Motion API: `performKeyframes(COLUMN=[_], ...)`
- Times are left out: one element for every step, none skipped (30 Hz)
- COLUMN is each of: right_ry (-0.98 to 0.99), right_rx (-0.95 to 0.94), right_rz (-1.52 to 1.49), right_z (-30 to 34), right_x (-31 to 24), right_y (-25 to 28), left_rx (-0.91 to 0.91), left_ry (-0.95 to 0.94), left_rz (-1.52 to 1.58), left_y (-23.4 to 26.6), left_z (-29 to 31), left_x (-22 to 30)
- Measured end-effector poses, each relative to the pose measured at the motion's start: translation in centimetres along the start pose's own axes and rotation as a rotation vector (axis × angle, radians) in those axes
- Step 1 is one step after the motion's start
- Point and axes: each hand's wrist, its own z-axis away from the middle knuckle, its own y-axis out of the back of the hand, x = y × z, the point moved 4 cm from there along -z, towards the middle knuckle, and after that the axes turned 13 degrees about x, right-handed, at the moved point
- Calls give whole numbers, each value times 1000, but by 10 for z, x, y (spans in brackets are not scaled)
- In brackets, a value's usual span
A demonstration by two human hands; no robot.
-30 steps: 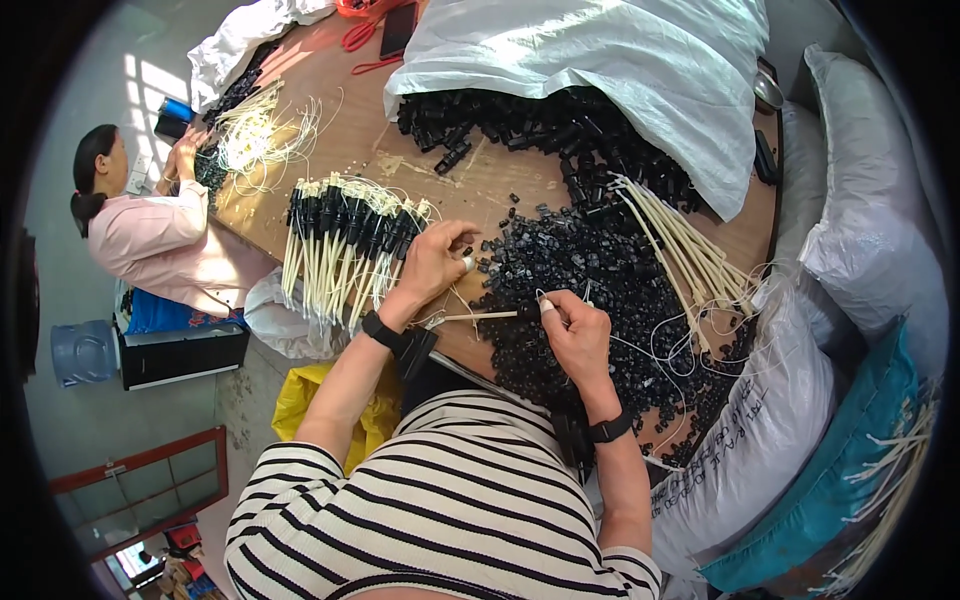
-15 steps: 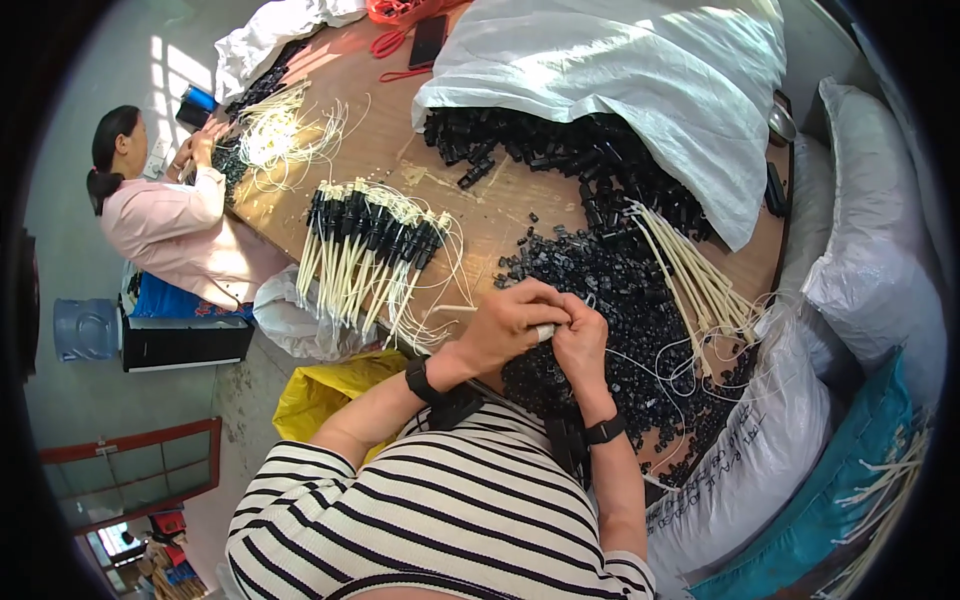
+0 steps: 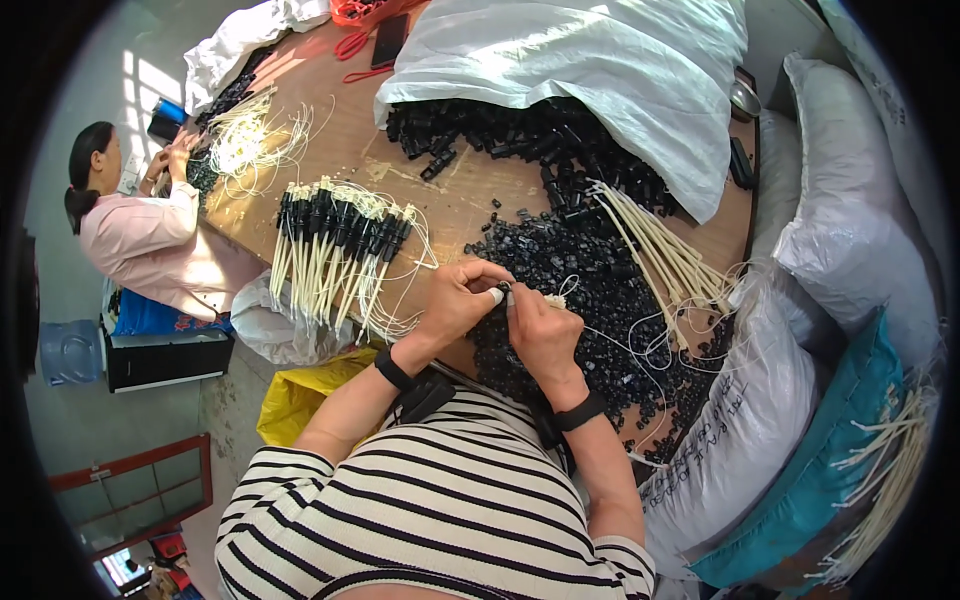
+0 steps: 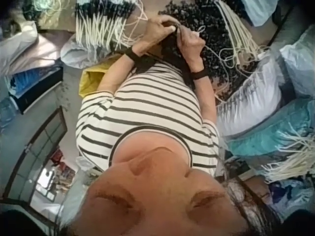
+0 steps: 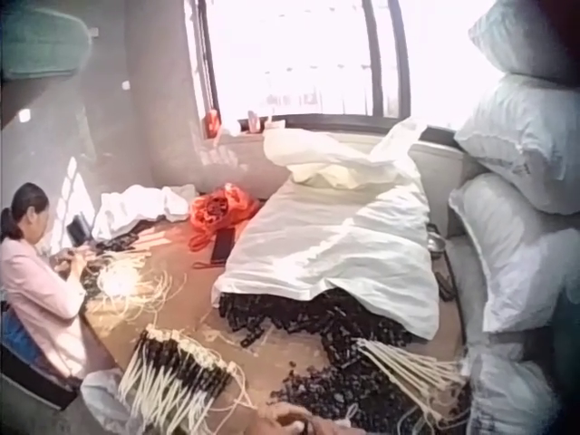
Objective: The person assembles components by hand, picking up a white cord and a black plastic piece, threading the cord through the piece, and placing the assembled unit onto a pile. This process is repeated with additional cords and plastic pieces throughout the video.
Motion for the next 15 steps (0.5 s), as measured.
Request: performKeyframes(right_ry=[15,9,-33,-74,-108,-112,-347,-582,-747,-912,-1021,-1124,-1109,-1112,-1048], right_rx=[6,5,26,47,68,67,-76,-221,-189,-130,-125,-117,-124,-124,-124], right_rz=[-2,5,-67,-142,-252,-249,-432,-614,-820,-983,-1234,-1486,-1608,-1606,-1311], right_z=[0,0,-1,-1,2,2,2,6,9,13,14,13,7,6,5], right_x=[0,-1,-2,-2,1,2,8,12,16,23,28,32,32,30,29], right_y=[1,2,3,4,4,10,11,8,7,5,7,10,11,12,16], left_rx=[10,1,0,2,21,16,53,90,46,-17,-114,-211,-333,-333,-351], left_ry=[6,8,-38,-85,-36,-33,-133,-233,-389,-694,-599,-502,-478,-476,-434], left_rz=[25,27,-51,-129,-129,-128,-204,-278,-254,-156,-160,-162,-275,-273,-252], left_y=[-2,-2,0,2,3,2,4,6,5,1,-4,-8,-9,-8,-9], left_z=[0,0,-2,-3,-2,-3,-5,-6,-5,-6,-1,5,5,3,0], left_x=[-2,-3,-1,1,2,2,5,8,15,30,34,37,25,18,10])
